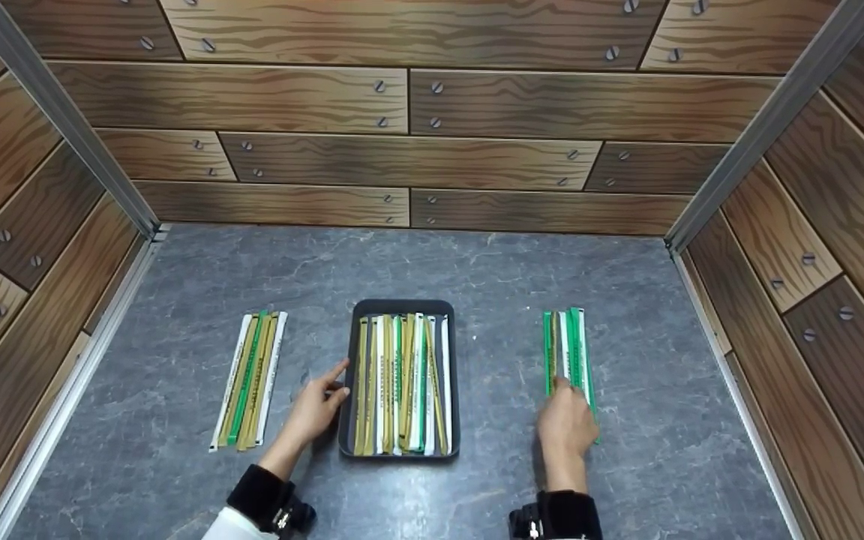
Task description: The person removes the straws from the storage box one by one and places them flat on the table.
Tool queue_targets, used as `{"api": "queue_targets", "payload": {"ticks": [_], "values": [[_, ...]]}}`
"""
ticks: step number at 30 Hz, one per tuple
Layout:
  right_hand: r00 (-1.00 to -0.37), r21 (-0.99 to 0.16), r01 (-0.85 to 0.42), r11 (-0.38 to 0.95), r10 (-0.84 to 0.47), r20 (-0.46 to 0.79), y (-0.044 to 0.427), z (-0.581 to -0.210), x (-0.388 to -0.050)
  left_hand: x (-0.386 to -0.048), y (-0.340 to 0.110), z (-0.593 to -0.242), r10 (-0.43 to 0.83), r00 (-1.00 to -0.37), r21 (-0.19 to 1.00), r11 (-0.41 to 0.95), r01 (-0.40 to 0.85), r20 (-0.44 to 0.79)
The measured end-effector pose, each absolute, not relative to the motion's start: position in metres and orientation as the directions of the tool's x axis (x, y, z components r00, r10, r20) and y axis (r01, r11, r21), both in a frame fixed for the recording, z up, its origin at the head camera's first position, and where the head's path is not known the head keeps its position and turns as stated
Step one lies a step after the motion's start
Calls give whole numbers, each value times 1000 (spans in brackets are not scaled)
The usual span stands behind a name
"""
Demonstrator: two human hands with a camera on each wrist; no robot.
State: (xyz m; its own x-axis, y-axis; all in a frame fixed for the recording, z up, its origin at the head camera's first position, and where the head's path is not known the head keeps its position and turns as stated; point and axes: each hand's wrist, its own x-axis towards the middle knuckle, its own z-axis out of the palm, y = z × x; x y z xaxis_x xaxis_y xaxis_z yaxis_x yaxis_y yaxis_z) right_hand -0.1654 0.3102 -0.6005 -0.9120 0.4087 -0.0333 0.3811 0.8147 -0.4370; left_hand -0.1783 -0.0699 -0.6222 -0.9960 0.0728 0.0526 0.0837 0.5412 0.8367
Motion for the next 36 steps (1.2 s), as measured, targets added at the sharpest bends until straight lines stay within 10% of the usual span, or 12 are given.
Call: {"api": "queue_targets", "payload": {"ticks": [24,36], "values": [[-938,-559,-342,756,-239,250,177,-584,-151,-178,-70,-620,86,-996,851,520,68,27],[-937,-401,-347,848,-327,121,150,-599,-140,-178,-71,-621,85,-996,855,515,59,18]]}}
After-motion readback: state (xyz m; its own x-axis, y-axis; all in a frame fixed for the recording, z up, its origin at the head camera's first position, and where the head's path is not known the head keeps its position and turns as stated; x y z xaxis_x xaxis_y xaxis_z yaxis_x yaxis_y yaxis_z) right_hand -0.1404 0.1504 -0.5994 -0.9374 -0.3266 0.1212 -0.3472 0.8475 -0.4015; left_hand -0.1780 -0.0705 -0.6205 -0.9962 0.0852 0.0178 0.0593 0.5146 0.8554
